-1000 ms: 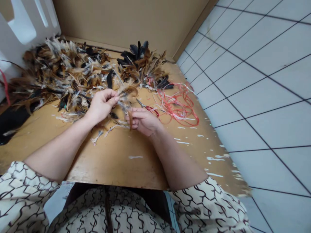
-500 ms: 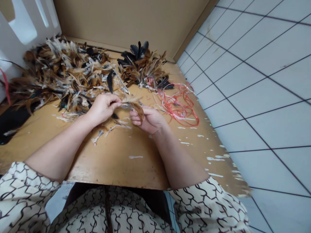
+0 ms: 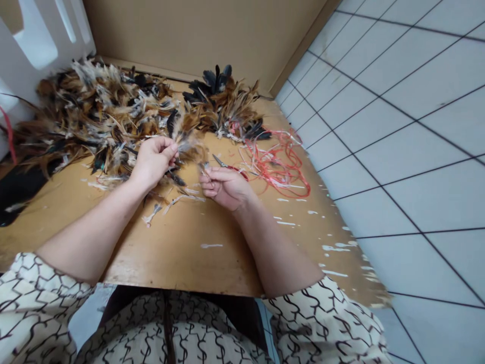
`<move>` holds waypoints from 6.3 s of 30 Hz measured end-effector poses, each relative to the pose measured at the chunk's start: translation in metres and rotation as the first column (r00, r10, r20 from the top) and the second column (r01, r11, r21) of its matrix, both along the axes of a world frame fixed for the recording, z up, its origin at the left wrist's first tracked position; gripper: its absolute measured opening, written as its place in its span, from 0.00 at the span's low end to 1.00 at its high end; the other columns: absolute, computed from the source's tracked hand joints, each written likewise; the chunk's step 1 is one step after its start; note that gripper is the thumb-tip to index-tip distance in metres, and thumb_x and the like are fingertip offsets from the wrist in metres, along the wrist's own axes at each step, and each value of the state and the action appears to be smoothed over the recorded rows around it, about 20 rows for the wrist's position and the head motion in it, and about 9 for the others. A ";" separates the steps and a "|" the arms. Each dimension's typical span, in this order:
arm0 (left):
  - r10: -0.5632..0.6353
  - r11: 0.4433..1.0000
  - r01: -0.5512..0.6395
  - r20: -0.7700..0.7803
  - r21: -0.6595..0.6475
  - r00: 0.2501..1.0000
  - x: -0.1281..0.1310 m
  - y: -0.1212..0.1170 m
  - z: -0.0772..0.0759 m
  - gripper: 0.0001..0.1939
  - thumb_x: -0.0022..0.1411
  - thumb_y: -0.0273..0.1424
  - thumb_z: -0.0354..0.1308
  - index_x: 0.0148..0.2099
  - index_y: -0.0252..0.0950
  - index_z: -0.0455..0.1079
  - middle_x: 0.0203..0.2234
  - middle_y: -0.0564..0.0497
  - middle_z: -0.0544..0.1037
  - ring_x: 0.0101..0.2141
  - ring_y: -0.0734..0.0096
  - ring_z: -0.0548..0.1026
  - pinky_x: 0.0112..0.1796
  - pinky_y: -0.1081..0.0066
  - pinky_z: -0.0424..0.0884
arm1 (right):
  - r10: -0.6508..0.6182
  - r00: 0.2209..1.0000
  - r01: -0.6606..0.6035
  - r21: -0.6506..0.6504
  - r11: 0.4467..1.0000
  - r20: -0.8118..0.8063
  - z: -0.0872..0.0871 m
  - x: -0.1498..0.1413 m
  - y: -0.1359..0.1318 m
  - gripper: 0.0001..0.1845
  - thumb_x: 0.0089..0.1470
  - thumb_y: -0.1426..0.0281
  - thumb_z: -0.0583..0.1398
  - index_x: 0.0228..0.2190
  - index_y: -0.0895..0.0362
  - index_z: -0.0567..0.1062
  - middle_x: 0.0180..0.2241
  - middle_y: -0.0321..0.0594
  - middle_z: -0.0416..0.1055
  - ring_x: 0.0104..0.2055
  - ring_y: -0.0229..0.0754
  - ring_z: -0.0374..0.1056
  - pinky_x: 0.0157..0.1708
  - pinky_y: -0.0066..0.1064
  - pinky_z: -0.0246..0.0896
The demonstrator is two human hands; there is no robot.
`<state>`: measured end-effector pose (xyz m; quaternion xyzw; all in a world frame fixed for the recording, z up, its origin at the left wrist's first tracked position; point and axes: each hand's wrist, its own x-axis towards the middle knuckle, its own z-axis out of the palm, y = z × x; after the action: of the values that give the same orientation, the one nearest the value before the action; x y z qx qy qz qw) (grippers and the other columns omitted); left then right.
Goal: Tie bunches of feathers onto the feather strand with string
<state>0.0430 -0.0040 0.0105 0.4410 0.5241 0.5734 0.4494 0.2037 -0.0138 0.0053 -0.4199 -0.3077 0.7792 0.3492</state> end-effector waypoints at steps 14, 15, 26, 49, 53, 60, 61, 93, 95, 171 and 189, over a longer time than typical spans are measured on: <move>-0.011 0.996 0.026 0.171 -0.087 0.985 0.002 -0.002 0.001 0.09 0.51 0.22 0.54 0.21 0.33 0.63 0.14 0.56 0.68 0.16 0.82 0.63 0.21 0.79 0.64 | -0.072 0.997 0.070 0.099 0.993 0.014 -0.006 -0.003 0.000 0.09 0.42 0.77 0.61 0.20 0.60 0.64 0.19 0.31 0.61 0.19 0.27 0.52 0.16 0.19 0.43; -0.036 0.998 0.042 0.125 -0.051 0.992 0.003 -0.003 0.000 0.09 0.52 0.22 0.54 0.21 0.33 0.63 0.15 0.56 0.68 0.17 0.82 0.64 0.21 0.79 0.64 | -0.063 0.998 0.062 0.100 0.993 0.013 -0.006 -0.003 -0.001 0.09 0.42 0.77 0.61 0.20 0.60 0.64 0.19 0.31 0.60 0.19 0.27 0.52 0.16 0.19 0.43; -0.125 0.847 0.380 -0.556 0.372 0.822 0.007 -0.017 -0.005 0.05 0.54 0.28 0.52 0.26 0.36 0.64 0.27 0.51 0.73 0.32 0.70 0.69 0.38 0.71 0.64 | -0.004 0.999 0.003 0.030 1.000 0.046 -0.010 -0.011 -0.005 0.07 0.45 0.79 0.58 0.22 0.58 0.65 0.17 0.27 0.56 0.17 0.27 0.48 0.16 0.19 0.41; 0.033 0.863 0.306 -0.649 0.402 0.760 0.001 -0.012 -0.011 0.05 0.54 0.27 0.49 0.27 0.37 0.62 0.23 0.52 0.69 0.29 0.71 0.67 0.34 0.71 0.64 | 0.044 0.988 -0.065 -0.137 0.988 -0.148 0.002 -0.008 -0.007 0.10 0.52 0.79 0.52 0.21 0.59 0.64 0.16 0.29 0.56 0.16 0.25 0.46 0.14 0.15 0.42; -0.007 0.958 0.114 -0.376 0.262 0.927 0.001 -0.007 -0.009 0.05 0.53 0.25 0.51 0.26 0.37 0.61 0.17 0.57 0.64 0.21 0.76 0.64 0.26 0.74 0.62 | -0.004 0.993 0.001 -0.027 1.000 -0.114 0.001 -0.008 -0.007 0.11 0.49 0.80 0.56 0.19 0.60 0.63 0.17 0.30 0.58 0.17 0.26 0.51 0.16 0.17 0.47; 0.007 1.000 -0.009 0.077 0.022 0.997 0.006 -0.002 -0.007 0.10 0.52 0.24 0.55 0.21 0.36 0.60 0.14 0.59 0.63 0.15 0.82 0.60 0.21 0.77 0.64 | -0.077 0.996 0.080 0.069 0.994 -0.046 -0.005 -0.012 -0.006 0.09 0.47 0.81 0.59 0.19 0.61 0.68 0.18 0.32 0.64 0.20 0.27 0.57 0.22 0.20 0.57; 0.004 1.000 -0.004 0.110 0.002 0.994 0.006 -0.003 -0.007 0.10 0.51 0.24 0.55 0.21 0.35 0.60 0.14 0.59 0.63 0.15 0.82 0.61 0.21 0.77 0.65 | -0.079 0.996 0.081 0.074 0.994 -0.034 -0.006 -0.012 -0.006 0.09 0.47 0.80 0.60 0.19 0.61 0.68 0.19 0.32 0.64 0.20 0.28 0.58 0.22 0.21 0.57; -0.215 0.948 0.260 0.233 -0.185 0.948 0.028 -0.024 0.000 0.10 0.51 0.19 0.57 0.20 0.31 0.66 0.12 0.57 0.69 0.13 0.84 0.64 0.18 0.81 0.63 | -0.420 0.899 0.260 0.621 0.740 0.124 -0.024 -0.021 -0.007 0.14 0.41 0.65 0.64 0.20 0.56 0.63 0.18 0.28 0.66 0.21 0.31 0.62 0.26 0.26 0.61; -0.221 0.944 0.269 0.238 -0.191 0.946 0.028 -0.025 0.001 0.10 0.51 0.19 0.57 0.20 0.30 0.66 0.13 0.56 0.70 0.13 0.84 0.64 0.18 0.81 0.63 | -0.418 0.898 0.251 0.622 0.742 0.136 -0.025 -0.021 -0.007 0.14 0.41 0.65 0.64 0.20 0.56 0.64 0.18 0.28 0.66 0.22 0.31 0.63 0.27 0.27 0.61; -0.357 0.888 0.395 0.191 -0.235 0.914 0.017 -0.024 0.010 0.10 0.45 0.22 0.65 0.17 0.30 0.68 0.12 0.54 0.70 0.12 0.84 0.64 0.16 0.81 0.63 | -0.318 0.948 0.290 0.437 0.851 -0.011 -0.023 -0.019 -0.006 0.13 0.35 0.64 0.68 0.18 0.57 0.71 0.18 0.30 0.67 0.21 0.30 0.59 0.25 0.26 0.56; -0.174 0.883 0.469 -0.932 -0.005 0.317 -0.038 0.009 -0.003 0.08 0.47 0.27 0.55 0.26 0.39 0.76 0.24 0.50 0.75 0.32 0.65 0.72 0.36 0.70 0.65 | -0.326 0.945 0.310 0.292 0.905 0.008 -0.020 -0.014 -0.003 0.12 0.35 0.66 0.69 0.18 0.58 0.71 0.22 0.37 0.74 0.22 0.30 0.63 0.22 0.24 0.57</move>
<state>0.0048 0.0046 0.0076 0.8334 0.5003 0.1970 0.1278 0.1900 -0.0167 -0.0147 -0.4311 -0.3545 0.6468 0.5197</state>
